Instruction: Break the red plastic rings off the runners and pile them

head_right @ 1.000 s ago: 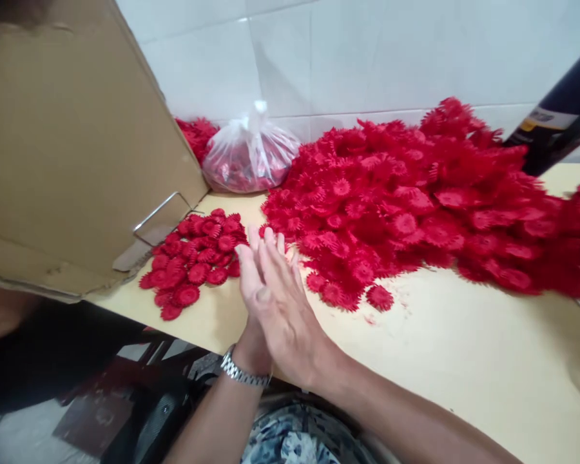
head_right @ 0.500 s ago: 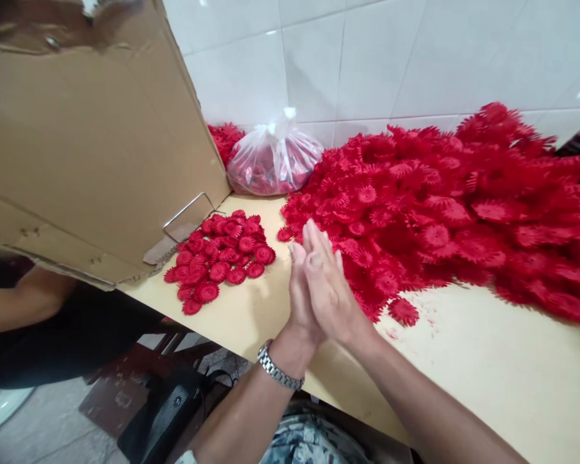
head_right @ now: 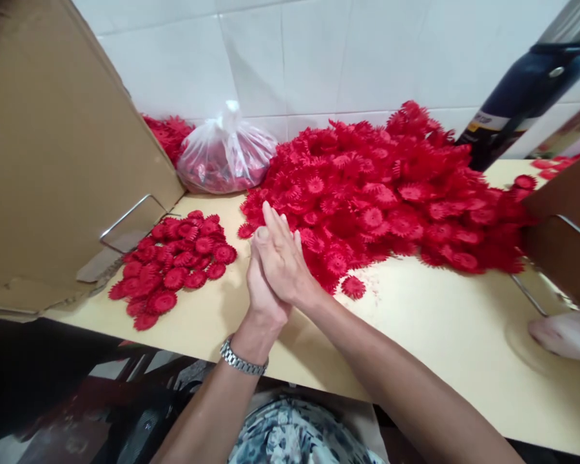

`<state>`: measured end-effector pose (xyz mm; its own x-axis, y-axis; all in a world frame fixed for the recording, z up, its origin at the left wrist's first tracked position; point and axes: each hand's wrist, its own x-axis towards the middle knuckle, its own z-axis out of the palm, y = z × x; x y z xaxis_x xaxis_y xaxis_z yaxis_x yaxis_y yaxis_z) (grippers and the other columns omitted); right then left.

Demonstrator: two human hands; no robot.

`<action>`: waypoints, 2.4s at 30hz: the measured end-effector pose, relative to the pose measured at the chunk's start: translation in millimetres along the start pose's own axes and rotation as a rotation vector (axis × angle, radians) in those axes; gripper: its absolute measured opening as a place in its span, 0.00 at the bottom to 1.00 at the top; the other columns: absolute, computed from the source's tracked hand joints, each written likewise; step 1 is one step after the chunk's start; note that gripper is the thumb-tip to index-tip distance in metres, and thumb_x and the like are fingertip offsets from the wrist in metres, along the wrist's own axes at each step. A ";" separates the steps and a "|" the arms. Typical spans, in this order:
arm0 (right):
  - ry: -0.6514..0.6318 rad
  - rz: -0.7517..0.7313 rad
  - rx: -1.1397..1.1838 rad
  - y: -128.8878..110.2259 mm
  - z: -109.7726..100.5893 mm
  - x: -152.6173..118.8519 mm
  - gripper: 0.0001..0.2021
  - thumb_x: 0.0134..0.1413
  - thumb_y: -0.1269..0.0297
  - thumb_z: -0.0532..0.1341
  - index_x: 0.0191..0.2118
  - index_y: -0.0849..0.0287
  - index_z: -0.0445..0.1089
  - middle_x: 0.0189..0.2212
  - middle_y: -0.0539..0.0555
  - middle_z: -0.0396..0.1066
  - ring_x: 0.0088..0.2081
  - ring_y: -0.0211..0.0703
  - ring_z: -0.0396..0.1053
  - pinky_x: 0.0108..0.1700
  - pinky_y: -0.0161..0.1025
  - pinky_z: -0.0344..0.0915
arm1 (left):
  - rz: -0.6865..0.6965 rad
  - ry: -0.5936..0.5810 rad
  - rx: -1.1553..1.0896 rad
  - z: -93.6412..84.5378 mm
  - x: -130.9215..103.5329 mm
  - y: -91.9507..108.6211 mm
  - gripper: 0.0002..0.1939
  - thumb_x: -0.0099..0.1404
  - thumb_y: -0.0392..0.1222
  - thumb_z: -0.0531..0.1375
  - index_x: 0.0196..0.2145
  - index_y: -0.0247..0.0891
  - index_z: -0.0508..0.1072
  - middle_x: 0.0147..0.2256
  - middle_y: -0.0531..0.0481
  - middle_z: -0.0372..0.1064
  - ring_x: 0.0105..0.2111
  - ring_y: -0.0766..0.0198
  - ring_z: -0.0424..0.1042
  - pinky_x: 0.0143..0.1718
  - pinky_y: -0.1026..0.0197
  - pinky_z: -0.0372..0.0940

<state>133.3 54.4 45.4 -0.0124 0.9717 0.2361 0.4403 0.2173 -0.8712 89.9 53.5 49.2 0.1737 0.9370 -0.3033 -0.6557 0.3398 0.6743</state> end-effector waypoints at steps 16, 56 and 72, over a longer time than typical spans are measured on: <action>-0.096 0.071 0.293 15.8 -54.1 -2.0 0.13 0.56 0.56 0.57 0.40 0.61 0.68 0.37 0.57 0.71 0.35 0.43 0.72 0.36 0.43 0.72 | -0.140 -0.031 -0.271 -32.2 -12.4 10.9 0.14 0.64 0.39 0.52 0.44 0.34 0.71 0.37 0.44 0.73 0.38 0.60 0.74 0.43 0.56 0.68; 0.194 -0.496 -1.066 36.2 -59.7 -16.4 0.13 0.60 0.74 0.47 0.34 0.60 0.68 0.25 0.55 0.65 0.28 0.44 0.59 0.32 0.41 0.54 | -0.120 -0.094 0.038 -50.8 -43.6 -7.9 0.11 0.58 0.33 0.57 0.40 0.39 0.65 0.37 0.47 0.73 0.41 0.58 0.74 0.48 0.52 0.62; -0.213 -0.492 -0.271 27.1 -41.4 -24.3 0.07 0.55 0.62 0.59 0.35 0.61 0.66 0.28 0.54 0.65 0.30 0.40 0.64 0.30 0.35 0.63 | -0.066 0.024 0.064 -55.7 -38.0 -6.1 0.07 0.60 0.39 0.58 0.34 0.32 0.72 0.29 0.49 0.70 0.27 0.69 0.68 0.32 0.65 0.65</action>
<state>182.7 32.8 33.9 -0.4404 0.7664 0.4677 0.5499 0.6420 -0.5342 46.3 11.3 19.1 0.1968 0.9104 -0.3639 -0.5946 0.4060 0.6940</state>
